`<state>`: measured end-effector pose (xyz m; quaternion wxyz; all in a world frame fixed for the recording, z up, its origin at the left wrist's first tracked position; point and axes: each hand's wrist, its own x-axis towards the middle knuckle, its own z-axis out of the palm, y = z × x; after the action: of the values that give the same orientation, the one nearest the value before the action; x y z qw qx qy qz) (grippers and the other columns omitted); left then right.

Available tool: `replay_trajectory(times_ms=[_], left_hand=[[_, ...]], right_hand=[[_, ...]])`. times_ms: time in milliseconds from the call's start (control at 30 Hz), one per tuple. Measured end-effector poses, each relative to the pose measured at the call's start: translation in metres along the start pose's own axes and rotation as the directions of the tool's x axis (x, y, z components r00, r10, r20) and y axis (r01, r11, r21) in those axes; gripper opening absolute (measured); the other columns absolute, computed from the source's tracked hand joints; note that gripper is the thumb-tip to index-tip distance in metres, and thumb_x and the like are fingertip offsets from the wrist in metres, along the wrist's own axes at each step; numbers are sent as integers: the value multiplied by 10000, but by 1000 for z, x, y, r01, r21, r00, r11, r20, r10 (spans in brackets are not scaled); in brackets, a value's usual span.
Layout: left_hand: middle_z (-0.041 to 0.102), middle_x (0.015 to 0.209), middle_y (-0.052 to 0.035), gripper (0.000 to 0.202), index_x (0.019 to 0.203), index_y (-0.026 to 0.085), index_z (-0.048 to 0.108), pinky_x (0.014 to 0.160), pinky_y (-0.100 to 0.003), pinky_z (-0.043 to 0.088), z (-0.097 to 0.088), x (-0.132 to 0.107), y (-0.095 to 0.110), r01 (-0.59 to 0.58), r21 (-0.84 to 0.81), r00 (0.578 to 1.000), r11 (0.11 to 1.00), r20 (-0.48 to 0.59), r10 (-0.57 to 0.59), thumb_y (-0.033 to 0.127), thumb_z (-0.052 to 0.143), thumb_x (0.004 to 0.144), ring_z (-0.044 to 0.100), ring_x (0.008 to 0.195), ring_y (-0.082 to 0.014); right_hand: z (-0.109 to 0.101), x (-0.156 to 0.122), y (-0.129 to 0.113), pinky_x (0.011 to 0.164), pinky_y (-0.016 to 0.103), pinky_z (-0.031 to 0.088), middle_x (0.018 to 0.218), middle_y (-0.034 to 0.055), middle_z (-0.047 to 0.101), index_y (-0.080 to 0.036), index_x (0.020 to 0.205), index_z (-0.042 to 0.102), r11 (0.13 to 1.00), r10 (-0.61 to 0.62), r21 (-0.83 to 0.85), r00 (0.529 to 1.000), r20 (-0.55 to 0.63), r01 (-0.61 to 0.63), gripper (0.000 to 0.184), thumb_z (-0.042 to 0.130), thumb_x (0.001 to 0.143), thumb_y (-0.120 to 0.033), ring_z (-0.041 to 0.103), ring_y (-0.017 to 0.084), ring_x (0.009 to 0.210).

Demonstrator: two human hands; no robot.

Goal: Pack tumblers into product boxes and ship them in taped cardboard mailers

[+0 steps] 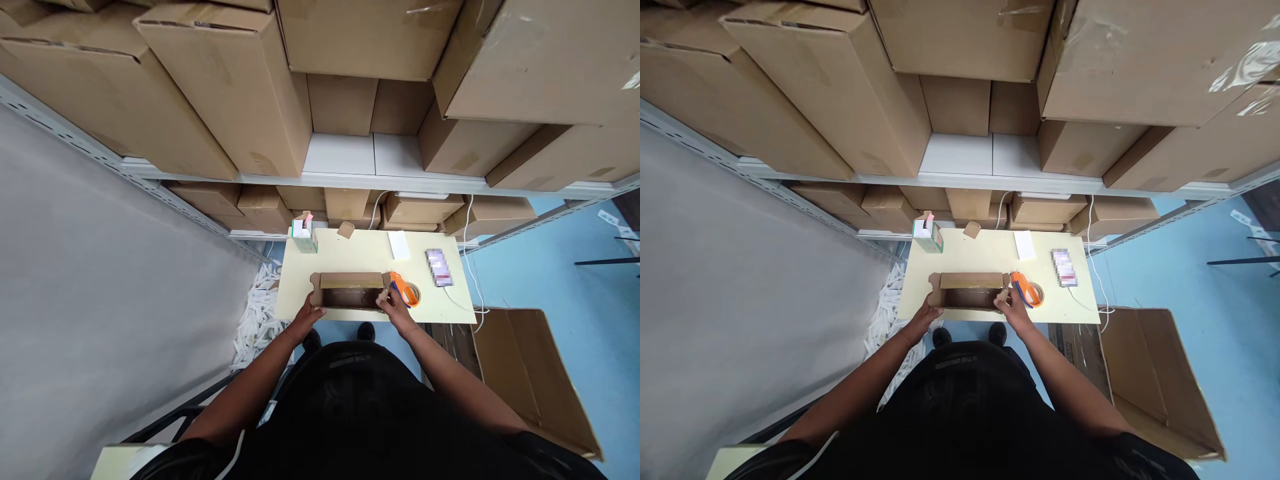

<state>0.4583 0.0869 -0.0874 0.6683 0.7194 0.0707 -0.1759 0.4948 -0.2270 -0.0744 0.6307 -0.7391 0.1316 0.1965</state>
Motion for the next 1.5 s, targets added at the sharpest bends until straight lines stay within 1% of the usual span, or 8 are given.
replay_trajectory(times_ms=[133, 267, 433, 600, 800, 1000, 1233, 1500], left_hand=[[514, 1525, -161, 873, 1551, 186, 353, 1236, -500, 287, 4, 4, 18, -60, -82, 998, 995, -17, 59, 620, 653, 855, 416, 1466, -326], [576, 1470, -136, 787, 1536, 208, 394, 1174, -504, 380, 6, 5, 18, 26, -139, 998, 990, -51, -34, 494, 650, 848, 508, 1386, -317], [611, 1432, -114, 772, 1553, 226, 382, 1064, -483, 478, 3, 6, 5, 152, -150, 984, 977, -67, -164, 394, 585, 827, 585, 1301, -305], [626, 1417, -111, 675, 1487, 175, 478, 1135, -469, 416, 6, 9, 6, 58, 31, 993, 998, -108, -54, 375, 523, 844, 546, 1345, -294], [637, 1406, -128, 711, 1459, 175, 483, 1116, -477, 433, 6, 13, 7, 50, 53, 996, 997, -79, -46, 541, 609, 863, 572, 1318, -312], [650, 1390, -132, 630, 1386, 170, 573, 1178, -460, 358, 5, 13, 12, 7, 53, 982, 999, -188, 3, 545, 612, 881, 535, 1366, -314], [669, 1363, -131, 612, 1407, 179, 585, 1114, -486, 427, -14, -1, 23, -82, 47, 994, 995, -72, 86, 544, 578, 916, 587, 1284, -321], [631, 1418, -134, 654, 1430, 189, 558, 1082, -467, 468, -49, -13, 34, -133, -24, 989, 991, 61, 134, 556, 604, 890, 607, 1265, -312]], right_hand=[[-1, -1, -21, 910, 404, 538, 1134, 66, 690, -243, 1204, 573, 996, 66, -67, 995, 76, -61, 597, 778, 688, -465, 655, 273, 1060], [-5, -2, -33, 847, 390, 524, 1039, 56, 703, -234, 1093, 621, 961, 96, -268, 992, 87, -70, 424, 706, 725, -429, 661, 272, 947], [-7, 1, -18, 820, 395, 506, 918, 40, 686, -251, 917, 618, 938, 13, -345, 999, -46, -29, 263, 471, 831, -452, 622, 282, 931], [-5, 4, -2, 839, 412, 514, 863, 56, 689, -258, 811, 608, 926, -7, -377, 995, -100, -31, 310, 404, 868, -484, 625, 303, 955], [-2, 9, 8, 929, 430, 513, 1026, 89, 747, -225, 1042, 685, 926, 48, -369, 995, -90, -78, 404, 556, 818, -536, 676, 322, 1046], [-2, 9, 18, 1005, 423, 488, 1110, 117, 756, -187, 1094, 711, 955, 34, -288, 991, -130, -70, 448, 618, 787, -499, 661, 328, 1147], [5, -4, 4, 954, 444, 495, 1096, 124, 758, -182, 1061, 731, 948, -3, -313, 987, -163, -49, 424, 595, 785, -473, 671, 336, 1072], [37, -31, -6, 850, 401, 508, 942, 100, 760, -192, 878, 705, 957, 15, -277, 968, -250, -86, 377, 589, 779, -537, 686, 307, 954]])
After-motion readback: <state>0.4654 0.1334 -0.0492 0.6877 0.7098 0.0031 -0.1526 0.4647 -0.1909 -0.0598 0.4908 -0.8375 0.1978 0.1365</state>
